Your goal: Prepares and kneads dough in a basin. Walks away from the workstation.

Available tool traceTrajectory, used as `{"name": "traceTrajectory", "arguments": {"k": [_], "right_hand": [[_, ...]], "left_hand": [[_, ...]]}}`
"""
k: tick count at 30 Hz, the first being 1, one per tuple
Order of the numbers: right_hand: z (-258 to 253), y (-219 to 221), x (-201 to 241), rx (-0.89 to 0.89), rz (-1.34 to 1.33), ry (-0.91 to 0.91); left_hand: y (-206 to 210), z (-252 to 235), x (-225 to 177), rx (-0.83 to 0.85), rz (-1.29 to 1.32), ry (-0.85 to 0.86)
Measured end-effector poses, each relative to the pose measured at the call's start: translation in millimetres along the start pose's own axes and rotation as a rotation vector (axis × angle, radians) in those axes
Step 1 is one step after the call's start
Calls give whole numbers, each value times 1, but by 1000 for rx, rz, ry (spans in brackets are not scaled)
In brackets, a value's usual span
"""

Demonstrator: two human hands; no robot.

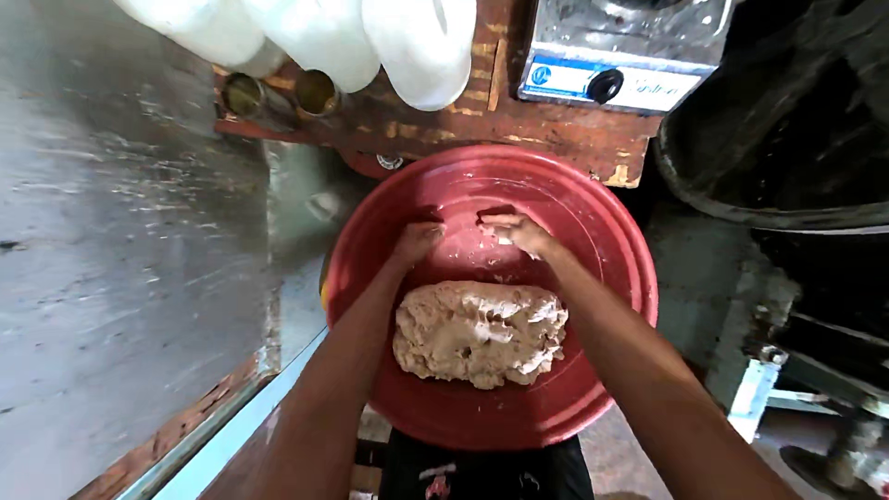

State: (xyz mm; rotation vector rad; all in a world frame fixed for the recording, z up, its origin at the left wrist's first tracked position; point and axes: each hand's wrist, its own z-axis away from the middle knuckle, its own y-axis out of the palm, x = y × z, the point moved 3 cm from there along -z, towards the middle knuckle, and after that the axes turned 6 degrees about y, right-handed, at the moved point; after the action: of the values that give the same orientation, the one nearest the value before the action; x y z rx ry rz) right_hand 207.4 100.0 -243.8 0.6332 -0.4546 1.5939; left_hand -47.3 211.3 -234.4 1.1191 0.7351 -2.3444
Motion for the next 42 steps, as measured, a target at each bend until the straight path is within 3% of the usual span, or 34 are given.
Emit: {"name": "traceTrajectory", "arguments": {"k": [3,6,10,13,16,18,20,23,26,29,32,39,42], "right_hand": [[-20,8,-65,176,183,63],[26,26,-106,136,272,82],[87,66,-89,27,435,204],[155,95,-62,-52,500,204],[226,131,-48,-150,484,139],[250,156,-52,-274,580,70],[252,175,-64,-399,692,3],[214,179,-79,-472,827,18],[159,169,-87,-532,916,66],[102,139,-78,-570,854,125],[55,102,-59,-550,807,244],[-11,41,-26,-626,825,322],[-17,26,-13,-570,802,279]], "left_hand": [[22,-15,30,94,115,-66],[66,23,66,360,-2,-112],[83,88,28,467,-47,-119],[81,152,-14,437,-204,-19],[92,238,-54,266,-349,156],[103,278,-57,157,-613,263],[112,290,-43,64,-849,255],[127,242,-22,30,-940,133],[136,177,-5,114,-943,69],[131,108,-14,284,-901,-99],[122,46,-26,340,-873,-172],[97,-42,-15,197,-863,51],[88,-57,-15,255,-853,58]]}}
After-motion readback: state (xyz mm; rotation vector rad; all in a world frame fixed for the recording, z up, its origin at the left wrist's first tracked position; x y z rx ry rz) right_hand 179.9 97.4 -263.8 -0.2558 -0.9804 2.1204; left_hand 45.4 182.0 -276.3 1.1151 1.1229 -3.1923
